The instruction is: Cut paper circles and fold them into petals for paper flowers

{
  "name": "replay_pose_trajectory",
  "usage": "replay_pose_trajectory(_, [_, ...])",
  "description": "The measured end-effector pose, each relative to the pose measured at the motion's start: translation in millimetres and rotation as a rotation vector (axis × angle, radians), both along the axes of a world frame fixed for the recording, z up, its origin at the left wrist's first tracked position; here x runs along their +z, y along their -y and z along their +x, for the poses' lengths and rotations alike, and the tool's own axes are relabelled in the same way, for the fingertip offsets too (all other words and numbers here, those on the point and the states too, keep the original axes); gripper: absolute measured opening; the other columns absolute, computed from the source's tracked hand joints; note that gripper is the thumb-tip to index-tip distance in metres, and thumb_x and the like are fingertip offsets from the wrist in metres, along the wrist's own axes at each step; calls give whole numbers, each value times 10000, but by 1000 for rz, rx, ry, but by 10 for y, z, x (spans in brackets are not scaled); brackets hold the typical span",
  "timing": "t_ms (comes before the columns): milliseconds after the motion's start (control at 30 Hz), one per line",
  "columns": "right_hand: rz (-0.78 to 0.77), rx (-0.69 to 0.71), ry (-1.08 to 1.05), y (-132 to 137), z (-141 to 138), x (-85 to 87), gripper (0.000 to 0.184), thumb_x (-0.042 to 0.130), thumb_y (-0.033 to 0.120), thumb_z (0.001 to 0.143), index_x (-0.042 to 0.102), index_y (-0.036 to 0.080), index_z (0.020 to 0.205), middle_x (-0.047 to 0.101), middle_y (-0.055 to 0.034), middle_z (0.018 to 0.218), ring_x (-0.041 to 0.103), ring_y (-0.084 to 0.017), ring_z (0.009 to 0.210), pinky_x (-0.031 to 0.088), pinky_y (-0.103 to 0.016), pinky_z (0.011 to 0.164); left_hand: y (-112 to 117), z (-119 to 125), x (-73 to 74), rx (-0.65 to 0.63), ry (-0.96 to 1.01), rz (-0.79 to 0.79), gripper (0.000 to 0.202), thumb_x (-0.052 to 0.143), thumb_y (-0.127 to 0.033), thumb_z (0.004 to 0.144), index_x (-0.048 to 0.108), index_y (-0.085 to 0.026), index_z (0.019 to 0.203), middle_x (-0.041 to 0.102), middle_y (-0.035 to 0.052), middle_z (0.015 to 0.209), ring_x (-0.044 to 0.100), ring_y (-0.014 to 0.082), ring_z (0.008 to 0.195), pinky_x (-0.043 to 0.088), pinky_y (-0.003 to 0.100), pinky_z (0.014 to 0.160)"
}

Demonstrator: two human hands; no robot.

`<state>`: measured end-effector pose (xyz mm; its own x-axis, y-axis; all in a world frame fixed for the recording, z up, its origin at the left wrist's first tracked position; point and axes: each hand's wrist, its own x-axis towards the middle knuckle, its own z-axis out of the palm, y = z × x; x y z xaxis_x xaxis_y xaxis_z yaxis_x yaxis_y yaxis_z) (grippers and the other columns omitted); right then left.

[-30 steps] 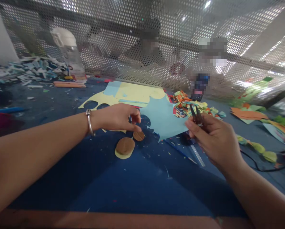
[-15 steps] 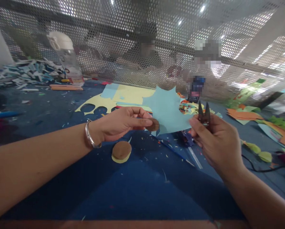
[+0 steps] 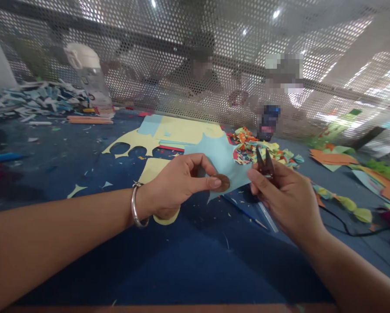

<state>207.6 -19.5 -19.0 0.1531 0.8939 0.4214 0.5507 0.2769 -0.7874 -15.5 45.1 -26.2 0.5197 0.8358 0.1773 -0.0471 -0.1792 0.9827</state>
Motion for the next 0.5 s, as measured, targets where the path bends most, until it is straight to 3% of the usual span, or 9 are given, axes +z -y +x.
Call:
replay_pose_trajectory(100, [95,-92,47,39,-22,38,163,738,378,889,705,224,933,606,44,621,494,-80,506,386,-197,457,-3,12,-10,71,16,27,262,836,-332,743,639,-186,833,665,1,713,585,125,625,419,244,570])
replay_pose_trajectory(167, [199,-165,92,84,-59,72,131,748,317,868,711,224,952,626,42,666,514,-79,527,416,-192,482,-3,16,-8,146,-3,43,293,841,-317,738,645,-195,918,567,-47,613,503,100,539,371,225,509])
replay_pose_trajectory(267, [300,-182,147,143,-140,109,108,749,250,845,701,217,935,656,41,694,555,-79,548,463,-181,513,18,12,27,243,-6,67,580,833,-262,746,563,-247,1258,398,-110,549,390,83,468,297,205,449])
replay_pose_trajectory(367, [281,-127,186,160,-211,105,69,732,221,844,667,209,823,674,32,708,562,-77,542,479,-179,511,59,-2,81,271,73,117,902,816,-219,765,319,-315,1511,404,-113,587,377,78,469,305,199,454])
replay_pose_trajectory(500, [170,-30,190,141,-246,38,116,732,280,876,645,212,839,651,30,696,569,-87,541,484,-194,513,99,-19,93,261,64,170,1022,833,-305,774,210,-360,1581,361,-102,613,344,77,485,311,209,479])
